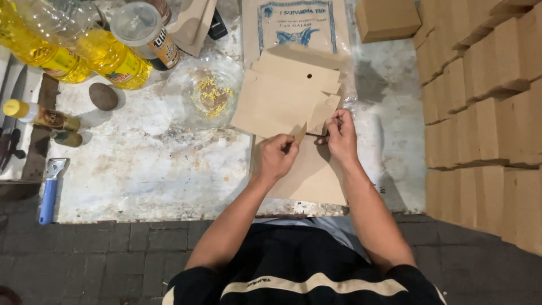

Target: The person assembles small cardboard boxes by folding flat pieces along pre-scored lines and interlocking tabs. They repeatedly pick up flat pieces, fold them into box shapes, and place the finished boxes on a stack to the right.

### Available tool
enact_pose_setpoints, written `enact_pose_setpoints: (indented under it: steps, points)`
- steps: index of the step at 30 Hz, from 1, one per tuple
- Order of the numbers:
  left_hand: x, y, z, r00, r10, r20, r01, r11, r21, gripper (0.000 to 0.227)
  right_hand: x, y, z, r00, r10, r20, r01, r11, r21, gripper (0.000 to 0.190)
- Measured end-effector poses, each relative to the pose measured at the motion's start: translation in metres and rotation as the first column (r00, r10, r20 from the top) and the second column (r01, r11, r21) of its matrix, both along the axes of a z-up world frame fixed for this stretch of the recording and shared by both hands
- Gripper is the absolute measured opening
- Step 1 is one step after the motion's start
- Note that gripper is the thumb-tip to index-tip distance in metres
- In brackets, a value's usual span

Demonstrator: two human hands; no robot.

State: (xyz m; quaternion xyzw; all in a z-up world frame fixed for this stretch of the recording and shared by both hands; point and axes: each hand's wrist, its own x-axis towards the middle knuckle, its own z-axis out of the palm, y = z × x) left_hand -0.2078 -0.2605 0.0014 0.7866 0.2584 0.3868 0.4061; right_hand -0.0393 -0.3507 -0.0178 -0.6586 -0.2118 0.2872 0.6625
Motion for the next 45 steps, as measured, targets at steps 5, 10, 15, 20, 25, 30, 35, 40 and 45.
enact_pose_setpoints:
  steps: [5,10,15,20,25,30,35,40,45]
  points:
    - [0.037,0.007,-0.012,0.990,-0.015,-0.138,0.006,0.998,-0.063,0.007,0.016,0.001,-0.035,0.985,0.025,0.171,-0.042,0.995,0.095,0.015]
    - [0.054,0.002,-0.025,0.994,-0.009,-0.111,0.000,0.997,-0.083,0.006,0.021,-0.004,-0.046,0.952,-0.004,0.305,-0.028,0.994,0.101,0.025]
    - [0.053,0.003,-0.032,0.997,-0.049,0.053,0.051,0.997,-0.050,0.009,0.019,0.001,-0.047,0.972,0.003,0.237,-0.028,0.994,0.102,0.023]
    - [0.052,0.005,-0.036,0.982,-0.083,0.168,0.130,0.947,-0.292,0.008,0.016,-0.004,-0.033,0.873,0.043,0.485,-0.095,0.992,0.083,0.017]
    - [0.051,0.007,-0.046,0.981,-0.076,0.176,0.155,0.855,-0.495,0.013,0.015,-0.006,-0.029,0.833,0.086,0.546,-0.148,0.986,0.071,0.020]
    - [0.050,0.009,-0.048,0.956,-0.169,0.241,0.271,0.825,-0.496,0.022,0.009,-0.007,-0.027,0.843,0.045,0.537,-0.132,0.983,0.125,0.016]
    - [0.050,0.011,-0.051,0.933,-0.220,0.283,0.339,0.799,-0.496,0.033,0.011,-0.009,-0.034,0.800,0.019,0.600,-0.121,0.984,0.131,0.017]
    - [0.050,0.011,-0.052,0.917,-0.176,0.359,0.365,0.733,-0.574,0.036,0.006,-0.009,-0.020,0.753,0.046,0.656,-0.176,0.975,0.134,0.015]
    - [0.050,0.014,-0.054,0.920,-0.200,0.337,0.365,0.753,-0.548,0.029,-0.005,-0.010,-0.005,0.738,0.077,0.671,-0.232,0.962,0.145,0.008]
